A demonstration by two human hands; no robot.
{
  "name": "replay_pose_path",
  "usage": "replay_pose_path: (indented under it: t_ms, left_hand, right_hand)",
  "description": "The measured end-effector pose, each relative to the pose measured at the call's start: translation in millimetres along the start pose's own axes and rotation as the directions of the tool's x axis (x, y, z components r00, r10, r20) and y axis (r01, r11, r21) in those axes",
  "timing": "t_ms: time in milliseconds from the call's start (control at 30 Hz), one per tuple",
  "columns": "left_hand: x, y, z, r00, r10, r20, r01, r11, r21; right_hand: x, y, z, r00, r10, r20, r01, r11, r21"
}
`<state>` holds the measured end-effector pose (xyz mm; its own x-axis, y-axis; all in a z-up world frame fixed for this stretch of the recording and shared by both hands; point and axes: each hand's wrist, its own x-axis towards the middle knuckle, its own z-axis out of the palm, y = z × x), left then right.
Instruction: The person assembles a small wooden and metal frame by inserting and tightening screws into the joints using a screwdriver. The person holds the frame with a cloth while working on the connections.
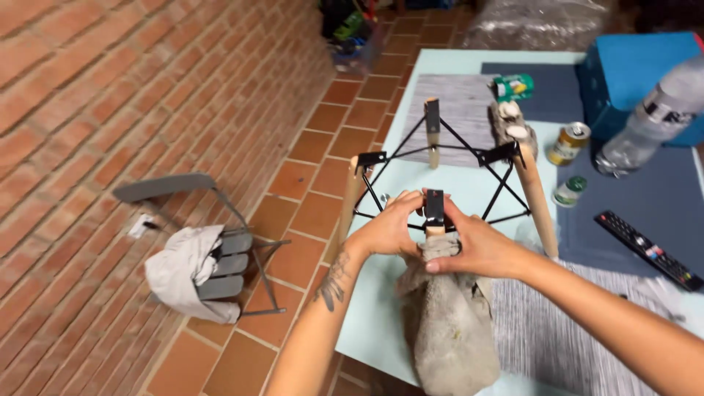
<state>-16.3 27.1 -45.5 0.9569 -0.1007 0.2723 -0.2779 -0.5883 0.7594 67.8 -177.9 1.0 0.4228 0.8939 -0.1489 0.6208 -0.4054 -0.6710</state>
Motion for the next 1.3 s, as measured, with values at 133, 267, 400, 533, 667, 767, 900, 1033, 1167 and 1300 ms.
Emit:
replay_pose_path:
  t_ms: [133,267,400,533,667,767,900,1033,1167,1300]
  left_hand:
    - [-30,6,17,0.987,-0.092,-0.134,0.101,0.993,0.061]
    - [-64,69,43,0.845,-0.288,-0.450,0.180,0.947,-0.268]
    - [-74,104,89,0.757,-0.523,-0.391,0.193,0.751,-0.631]
    - [-57,131,83,0.703,-0.531,-0.473,0.355,0.838,-0.413]
    - [-31,152,71,0.669,-0.598,-0.441,0.580,0.791,-0.193]
    - [-25,157,69,0.618,-0.664,-0.422,0.668,0.726,-0.163]
    - [-11,168,73,0.541,-0.697,-0.470,0.711,0.678,-0.186]
    - [-14,154,79,0.512,-0.686,-0.517,0.728,0.666,-0.163]
    - [-16,137,83,0.490,-0.638,-0.594,0.715,0.684,-0.145]
    - [-11,120,94,0.362,-0.518,-0.775,0.693,0.705,-0.147]
  right_hand:
    - [1,-2,-1,1.000,0.019,0.015,-0.020,0.998,0.063]
    - [1,12,1,1.000,-0.007,-0.009,0.008,0.998,0.070]
    - [-4,11,-1,0.999,-0.031,-0.020,0.032,0.997,0.075]
    - [-1,13,6,1.000,-0.024,-0.014,0.025,0.999,0.041]
    - [12,20,9,0.999,-0.046,-0.014,0.046,0.999,0.018]
    - [25,39,3,0.981,-0.184,0.057,0.176,0.976,0.132]
    - [37,56,-25,0.913,-0.376,0.160,0.302,0.884,0.356]
    - [59,71,-27,0.894,-0.337,0.297,0.102,0.796,0.596]
    - [121,105,12,0.895,-0.313,0.319,-0.040,0.654,0.755]
    - [157,127,42,0.900,-0.283,0.331,-0.096,0.612,0.785]
